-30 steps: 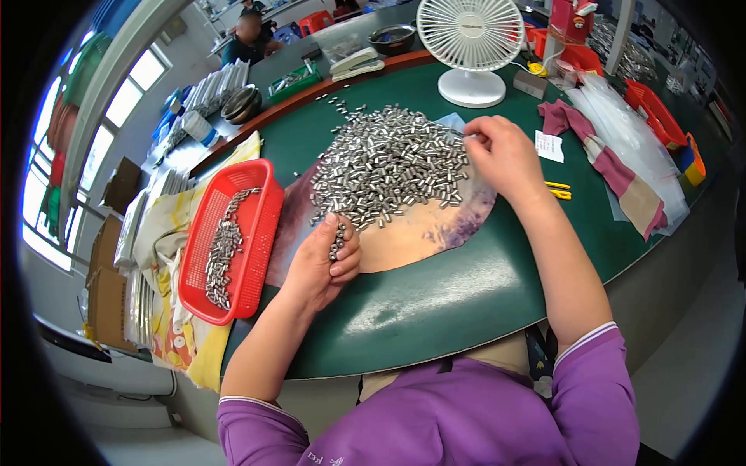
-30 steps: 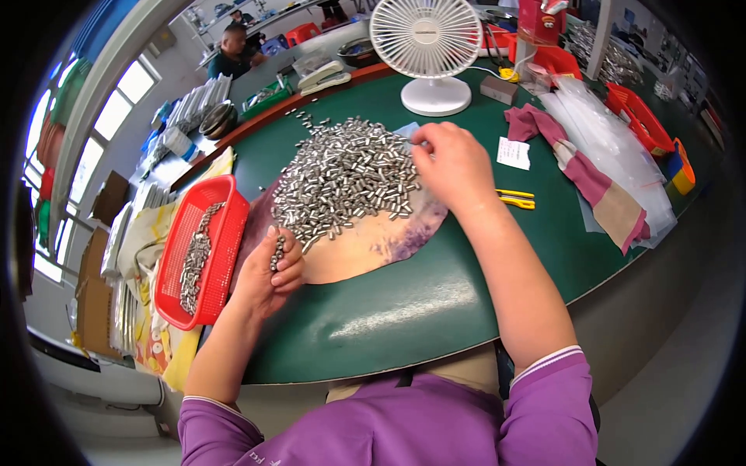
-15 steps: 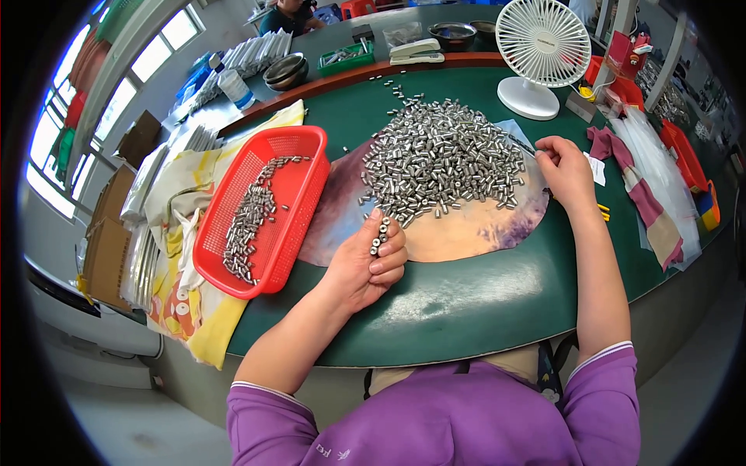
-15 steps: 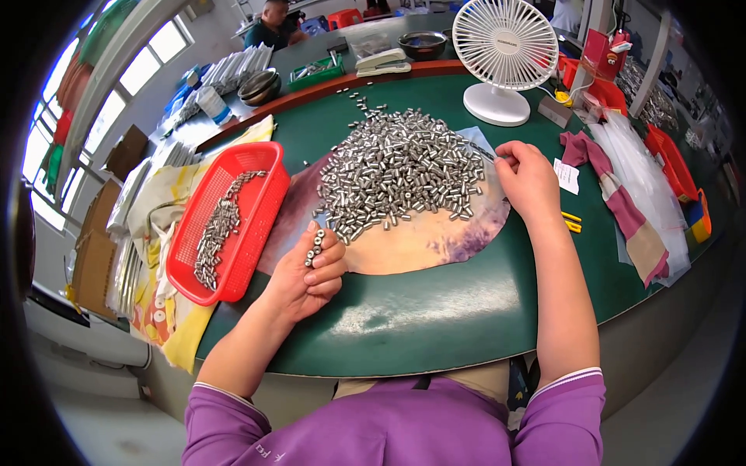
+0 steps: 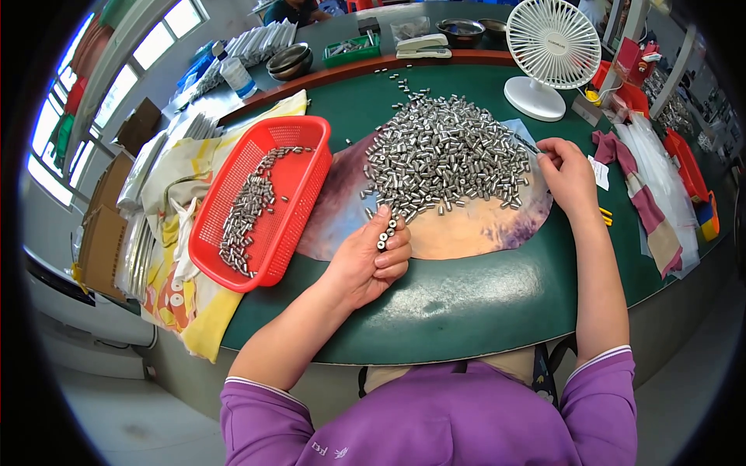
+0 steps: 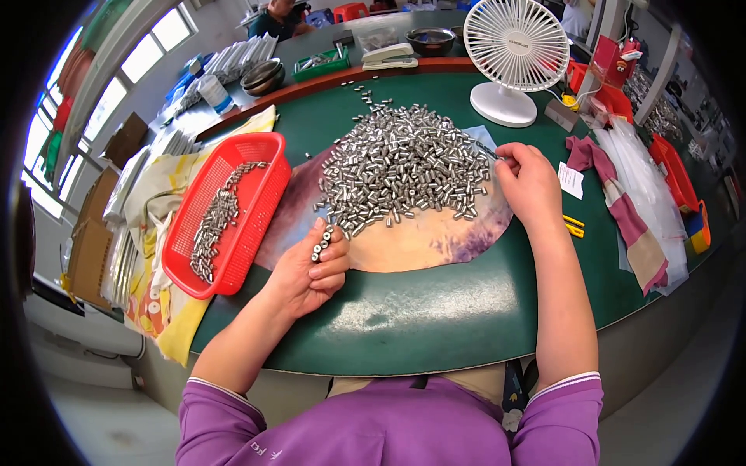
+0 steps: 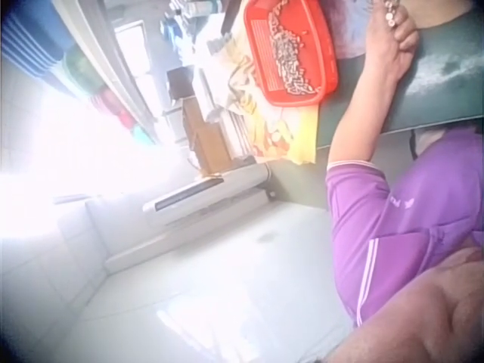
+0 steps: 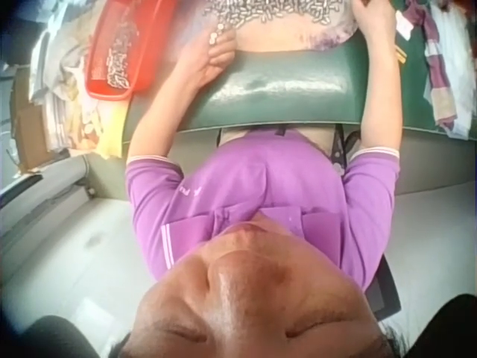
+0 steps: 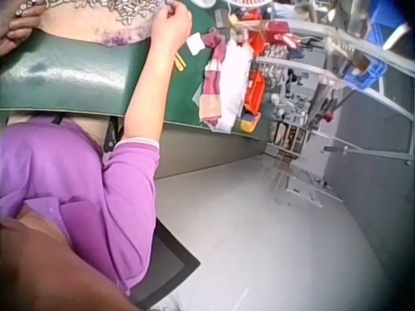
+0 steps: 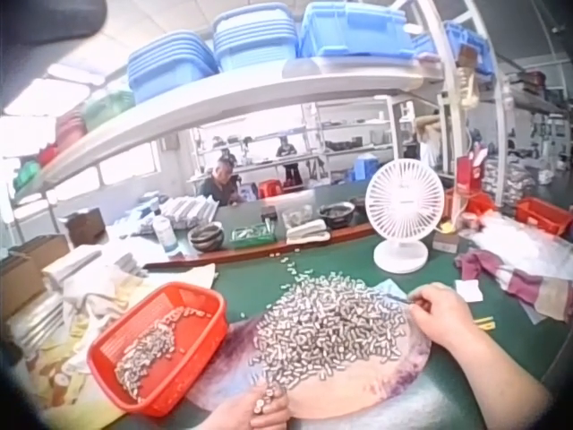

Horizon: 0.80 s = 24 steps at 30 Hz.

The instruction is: The person slides small cylindrical metal sleeves onto a metal wire by hand.

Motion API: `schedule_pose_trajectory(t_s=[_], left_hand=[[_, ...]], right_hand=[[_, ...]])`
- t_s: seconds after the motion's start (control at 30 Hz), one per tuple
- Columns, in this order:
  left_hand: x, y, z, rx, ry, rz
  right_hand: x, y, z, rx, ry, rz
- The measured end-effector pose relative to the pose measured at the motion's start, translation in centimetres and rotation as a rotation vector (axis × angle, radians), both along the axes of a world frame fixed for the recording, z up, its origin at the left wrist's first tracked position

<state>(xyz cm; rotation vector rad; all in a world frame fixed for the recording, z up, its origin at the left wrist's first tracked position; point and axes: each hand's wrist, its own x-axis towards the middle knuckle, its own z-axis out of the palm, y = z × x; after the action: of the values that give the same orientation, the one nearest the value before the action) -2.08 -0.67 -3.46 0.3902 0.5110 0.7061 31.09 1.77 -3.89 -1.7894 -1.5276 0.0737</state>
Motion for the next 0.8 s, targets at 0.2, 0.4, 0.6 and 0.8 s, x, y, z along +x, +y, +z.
schedule_pose_trajectory(t_s=[0.2,0.4,0.6,0.8], left_hand=[[0.1,-0.2,0.1,0.085,0.060,0.005],[0.1,-0.3,0.2,0.043,-0.039,-0.042],[0.0,-0.2,0.2,0.031,-0.112,-0.104],[0.0,-0.2,-0.1,0.113,-0.111,-0.120]], right_hand=[[-1.2,-0.4,0.6,0.055,0.032,0.044],[-2.4,-0.7,0.9,0.070,0.021,0.105],[-3.4,-1.3,1.4,0.119,0.029,0.161],[-3.9,-1.4,1.4,0.139,0.006,0.203]])
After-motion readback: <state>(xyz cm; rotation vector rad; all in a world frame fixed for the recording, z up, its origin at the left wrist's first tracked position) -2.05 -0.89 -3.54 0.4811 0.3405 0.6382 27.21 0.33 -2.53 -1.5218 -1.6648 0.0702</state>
